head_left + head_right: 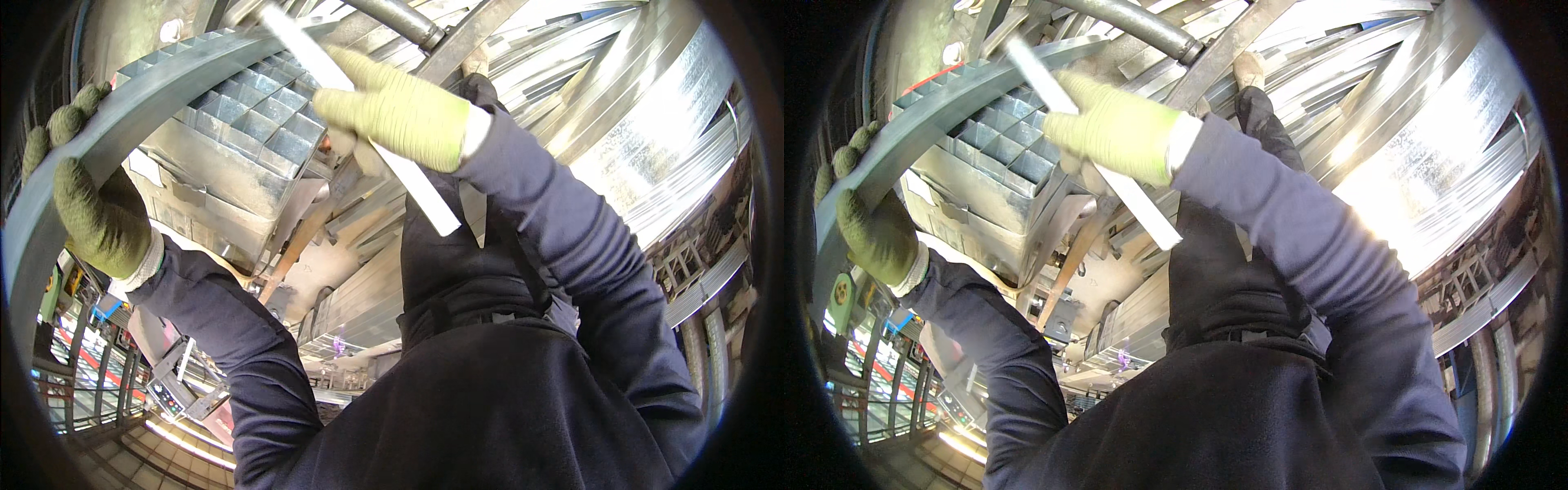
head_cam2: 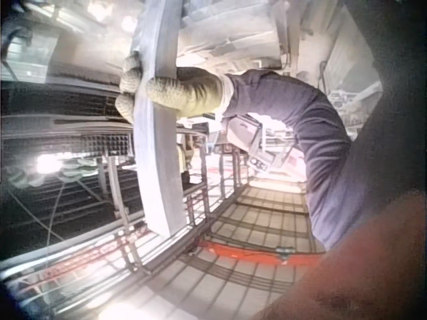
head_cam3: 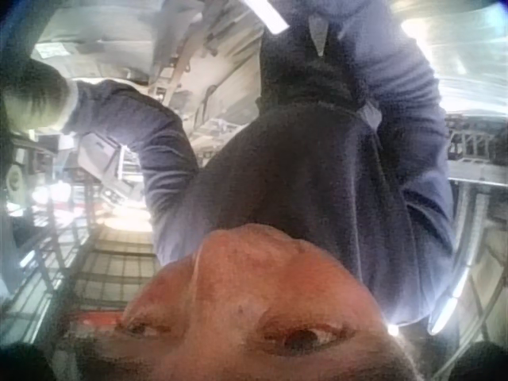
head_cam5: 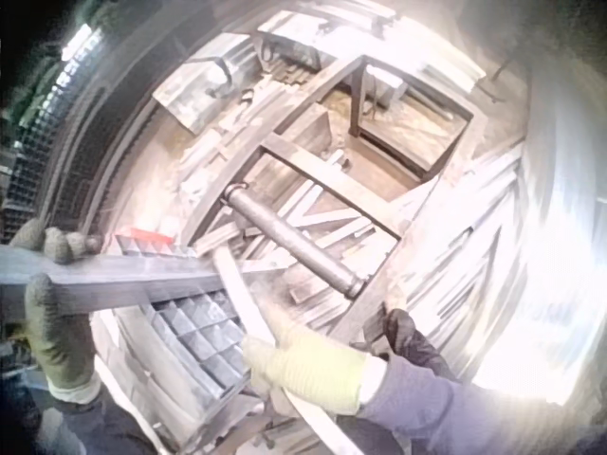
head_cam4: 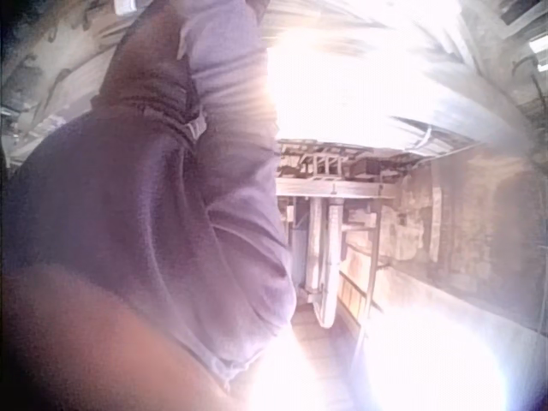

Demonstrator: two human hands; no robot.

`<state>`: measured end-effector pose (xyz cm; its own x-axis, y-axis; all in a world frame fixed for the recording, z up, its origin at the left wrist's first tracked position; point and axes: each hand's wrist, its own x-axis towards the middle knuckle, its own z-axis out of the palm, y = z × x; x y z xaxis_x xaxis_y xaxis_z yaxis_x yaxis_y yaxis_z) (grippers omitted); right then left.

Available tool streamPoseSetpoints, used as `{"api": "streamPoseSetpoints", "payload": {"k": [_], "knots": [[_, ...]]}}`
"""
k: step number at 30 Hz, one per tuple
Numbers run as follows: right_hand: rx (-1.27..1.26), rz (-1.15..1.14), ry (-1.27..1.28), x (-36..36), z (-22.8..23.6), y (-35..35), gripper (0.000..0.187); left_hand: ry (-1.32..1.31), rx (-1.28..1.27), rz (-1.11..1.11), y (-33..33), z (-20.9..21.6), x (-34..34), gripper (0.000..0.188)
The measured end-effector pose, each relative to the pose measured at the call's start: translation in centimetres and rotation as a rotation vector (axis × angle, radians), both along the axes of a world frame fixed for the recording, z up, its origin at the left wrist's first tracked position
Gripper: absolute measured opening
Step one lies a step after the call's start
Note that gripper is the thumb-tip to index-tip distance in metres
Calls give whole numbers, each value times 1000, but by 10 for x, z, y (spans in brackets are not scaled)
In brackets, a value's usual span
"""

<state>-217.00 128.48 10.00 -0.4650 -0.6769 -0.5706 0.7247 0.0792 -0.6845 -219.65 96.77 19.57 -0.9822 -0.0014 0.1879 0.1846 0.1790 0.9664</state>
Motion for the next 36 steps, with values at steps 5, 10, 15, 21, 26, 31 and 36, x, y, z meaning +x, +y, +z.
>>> {"api": "streamPoseSetpoints", "payload": {"k": [5, 10, 15, 21, 26, 31, 36], "knots": [[-78, -334, 33, -41, -31, 34, 46, -12, -32, -12, -1, 1, 3, 48], [-113, -686, 125, -60, -24, 60, 44, 55, -105, -6, 2, -5, 5, 51], [165, -264, 296, 4, -24, 6, 57, 5, -164, -1, 4, 0, 6, 50], [-131, -412, -37, -26, -38, 31, 51, 11, -197, -39, 0, 0, 4, 47], [329, -280, 795, -26, -41, 9, 49, 5, -204, -7, -2, 0, 6, 41], [163, -216, 164, -12, -43, -3, 56, 18, -109, -30, 0, 0, 4, 48], [-35, -489, -9, -30, -42, 18, 53, -27, -83, -44, -1, 2, 6, 49]]}}
